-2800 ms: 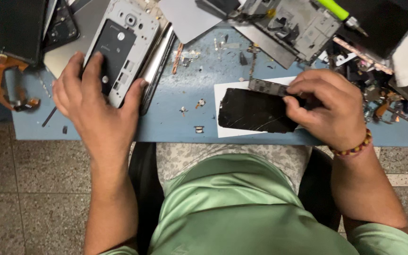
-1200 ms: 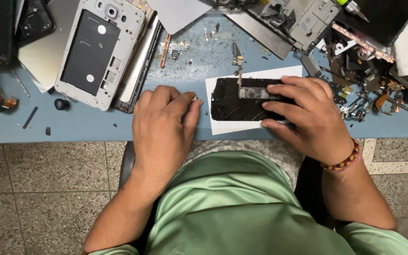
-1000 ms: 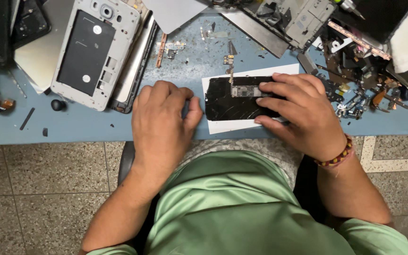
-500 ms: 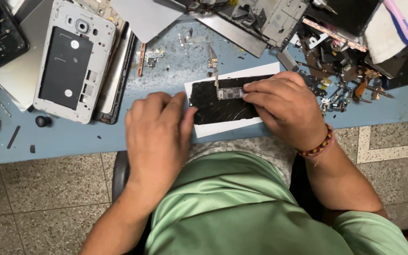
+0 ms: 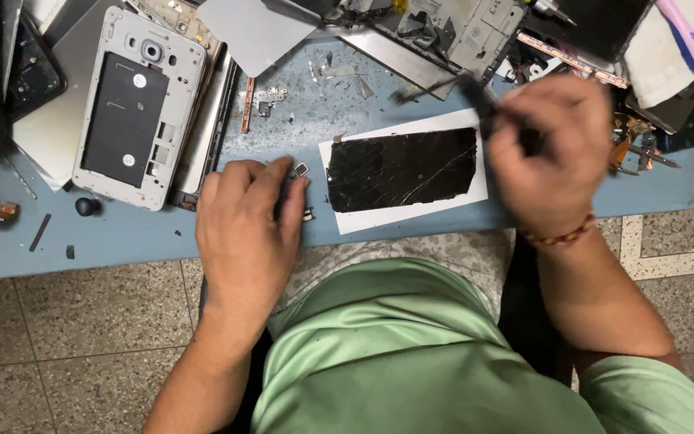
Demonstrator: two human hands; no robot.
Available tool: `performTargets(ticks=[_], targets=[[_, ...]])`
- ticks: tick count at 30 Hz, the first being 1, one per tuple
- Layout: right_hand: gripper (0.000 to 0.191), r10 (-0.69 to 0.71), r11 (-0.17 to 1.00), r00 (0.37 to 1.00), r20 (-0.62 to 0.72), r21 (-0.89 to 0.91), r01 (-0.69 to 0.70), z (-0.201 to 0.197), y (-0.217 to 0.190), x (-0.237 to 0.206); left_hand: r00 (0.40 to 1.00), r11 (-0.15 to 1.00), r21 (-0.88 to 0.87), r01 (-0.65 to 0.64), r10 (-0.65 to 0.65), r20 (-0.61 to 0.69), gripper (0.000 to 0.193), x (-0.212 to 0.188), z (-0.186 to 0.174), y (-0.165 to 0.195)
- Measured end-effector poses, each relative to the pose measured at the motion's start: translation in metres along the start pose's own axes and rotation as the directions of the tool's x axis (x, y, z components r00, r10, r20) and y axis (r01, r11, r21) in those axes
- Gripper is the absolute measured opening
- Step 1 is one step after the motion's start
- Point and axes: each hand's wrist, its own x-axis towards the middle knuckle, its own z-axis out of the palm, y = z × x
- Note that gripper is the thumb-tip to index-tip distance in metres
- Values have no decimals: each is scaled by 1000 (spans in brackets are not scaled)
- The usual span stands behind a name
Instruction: The person uses a green-handled screwdriver to remove screws and pry open a smartphone with a cracked screen. They detach the screen assembly, set it aside, and then use the screwdriver to scrape residue from the phone's internal frame.
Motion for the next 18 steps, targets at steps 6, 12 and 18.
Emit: performTargets(ticks=[6, 12, 18], targets=[[24, 533, 734, 846, 13, 490, -470, -9, 26, 22, 1000, 1000, -24, -6, 6, 6, 19, 1, 2, -4], [19, 426, 814, 890, 162, 360, -455, -6, 32, 37, 999, 999, -24, -37, 37, -6, 11, 8, 7, -5], [14, 89, 965, 978, 188, -260, -38, -19, 59, 39, 999, 999, -45, -3, 5, 37, 14, 13, 9, -8]])
